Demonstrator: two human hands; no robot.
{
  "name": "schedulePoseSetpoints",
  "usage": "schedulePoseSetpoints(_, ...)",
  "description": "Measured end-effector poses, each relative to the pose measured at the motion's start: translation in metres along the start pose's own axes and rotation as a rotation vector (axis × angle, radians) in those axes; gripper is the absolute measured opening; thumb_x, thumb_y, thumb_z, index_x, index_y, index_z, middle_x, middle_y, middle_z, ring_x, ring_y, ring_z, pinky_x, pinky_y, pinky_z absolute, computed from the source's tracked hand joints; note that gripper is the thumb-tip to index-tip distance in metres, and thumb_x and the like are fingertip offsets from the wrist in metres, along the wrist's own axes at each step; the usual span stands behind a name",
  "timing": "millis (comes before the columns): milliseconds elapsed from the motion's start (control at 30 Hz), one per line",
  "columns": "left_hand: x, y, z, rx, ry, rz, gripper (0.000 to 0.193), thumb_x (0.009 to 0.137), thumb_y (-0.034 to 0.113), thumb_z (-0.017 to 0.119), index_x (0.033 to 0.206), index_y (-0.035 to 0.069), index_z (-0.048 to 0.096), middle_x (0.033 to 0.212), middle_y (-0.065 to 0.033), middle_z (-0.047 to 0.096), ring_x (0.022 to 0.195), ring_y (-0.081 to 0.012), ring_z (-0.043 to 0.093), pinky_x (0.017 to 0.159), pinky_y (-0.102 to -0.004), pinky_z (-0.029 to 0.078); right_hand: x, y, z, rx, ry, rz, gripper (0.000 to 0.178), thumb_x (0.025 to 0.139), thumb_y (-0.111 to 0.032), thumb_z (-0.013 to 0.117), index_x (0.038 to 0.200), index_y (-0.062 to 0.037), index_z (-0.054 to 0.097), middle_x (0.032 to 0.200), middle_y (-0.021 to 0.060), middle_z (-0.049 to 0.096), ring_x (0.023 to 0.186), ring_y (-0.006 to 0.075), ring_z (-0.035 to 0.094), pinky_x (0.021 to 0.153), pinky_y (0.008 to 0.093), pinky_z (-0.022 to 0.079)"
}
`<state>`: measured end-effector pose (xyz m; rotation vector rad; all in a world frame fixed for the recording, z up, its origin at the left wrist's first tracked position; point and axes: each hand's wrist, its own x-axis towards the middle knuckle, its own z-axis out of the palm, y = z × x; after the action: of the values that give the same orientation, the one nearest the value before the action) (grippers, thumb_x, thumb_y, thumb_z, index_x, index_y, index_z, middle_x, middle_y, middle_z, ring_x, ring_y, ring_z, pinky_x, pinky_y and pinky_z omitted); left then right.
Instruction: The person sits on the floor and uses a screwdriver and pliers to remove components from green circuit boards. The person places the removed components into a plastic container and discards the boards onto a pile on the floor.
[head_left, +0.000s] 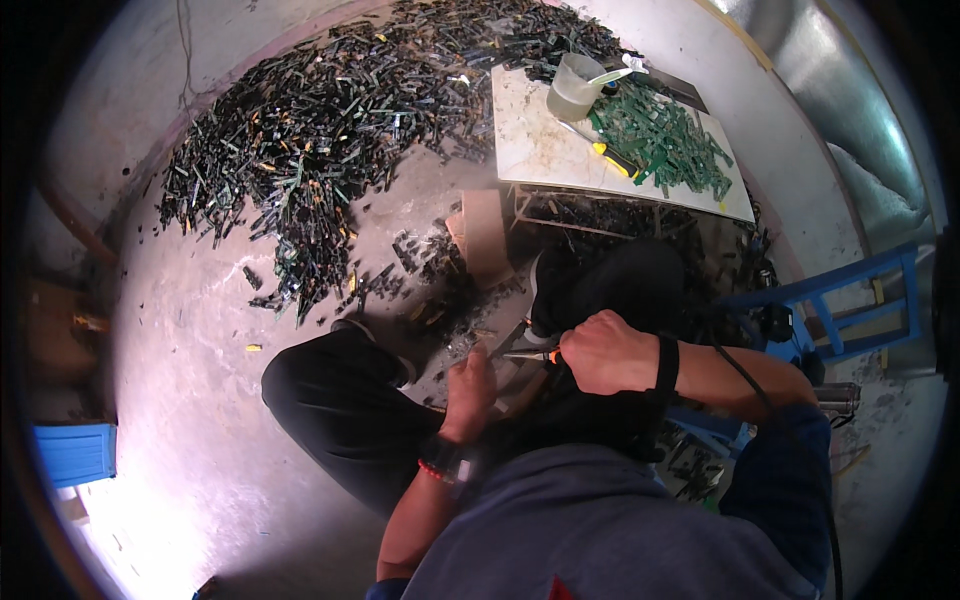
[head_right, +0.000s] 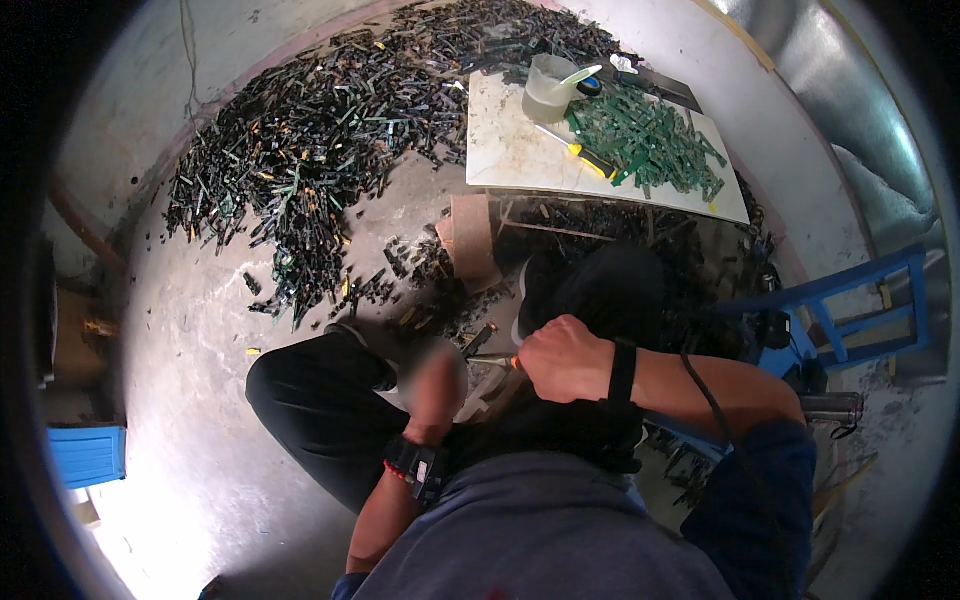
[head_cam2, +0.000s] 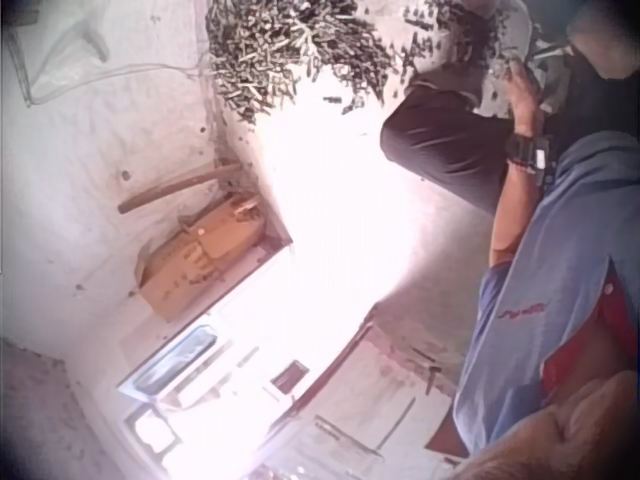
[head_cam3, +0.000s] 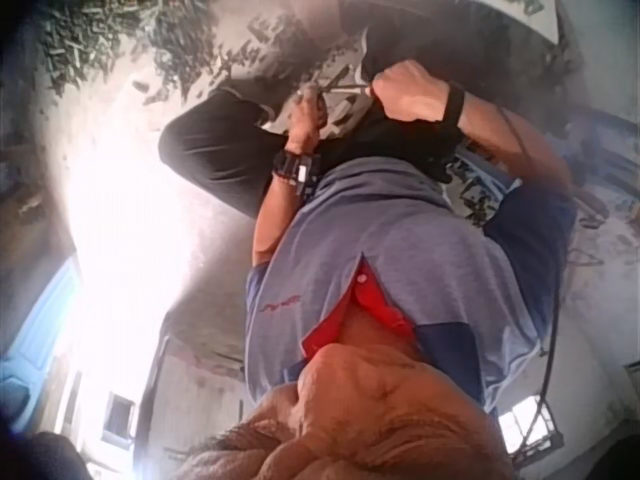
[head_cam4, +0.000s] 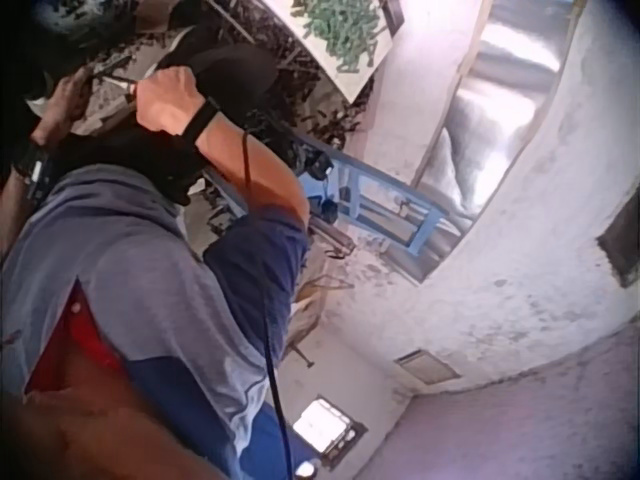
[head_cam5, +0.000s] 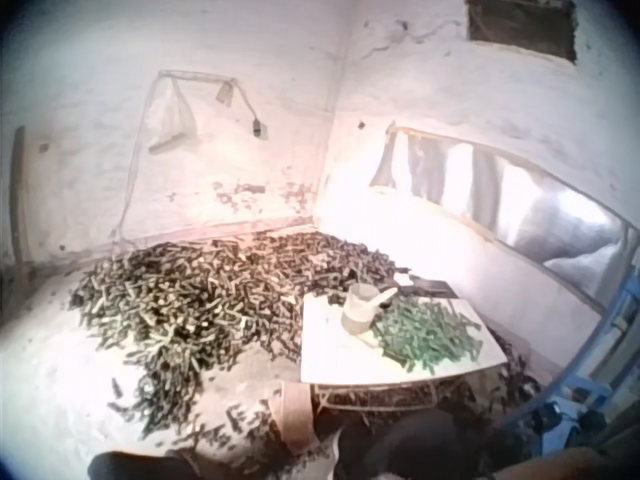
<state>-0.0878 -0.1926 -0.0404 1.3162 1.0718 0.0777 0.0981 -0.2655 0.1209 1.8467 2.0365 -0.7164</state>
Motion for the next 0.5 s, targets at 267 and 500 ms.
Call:
schedulePoseSetpoints(267, 0.001, -0.003, 0.001, -0.069, -0.021, -0.031, 0.039, 0.083, 0.006, 0.057, 0.121, 0.003, 0.051, 0.111, -0.0153, 0.058, 0.101, -0.0301, 0.057, 0.089, -0.0374, 0.046, 0.011, 0.006, -0.012, 0.157, -0.293, 0.084, 0.022, 0.072, -0.014, 0.050, 0.069, 0.0041, 0.062, 0.074, 0.0217, 0.064, 0.073, 0.0387, 0.063, 0.068, 0.0452, 0.049)
schedulePoseSetpoints(500, 0.009, -0.016, -0.001, 0.095, 0.068, 0.092, 0.040, 0.083, 0.005, 0.057, 0.122, 0.003, 0.051, 0.111, -0.0148, 0.058, 0.101, -0.0294, 0.057, 0.089, -0.0371, 0.046, 0.013, 0.009, -0.002, 0.369, -0.305, 0.096, 0.028, 0.079, -0.020, 0.048, 0.076, 0.0056, 0.058, 0.075, 0.0218, 0.061, 0.076, 0.0381, 0.061, 0.069, 0.0438, 0.047)
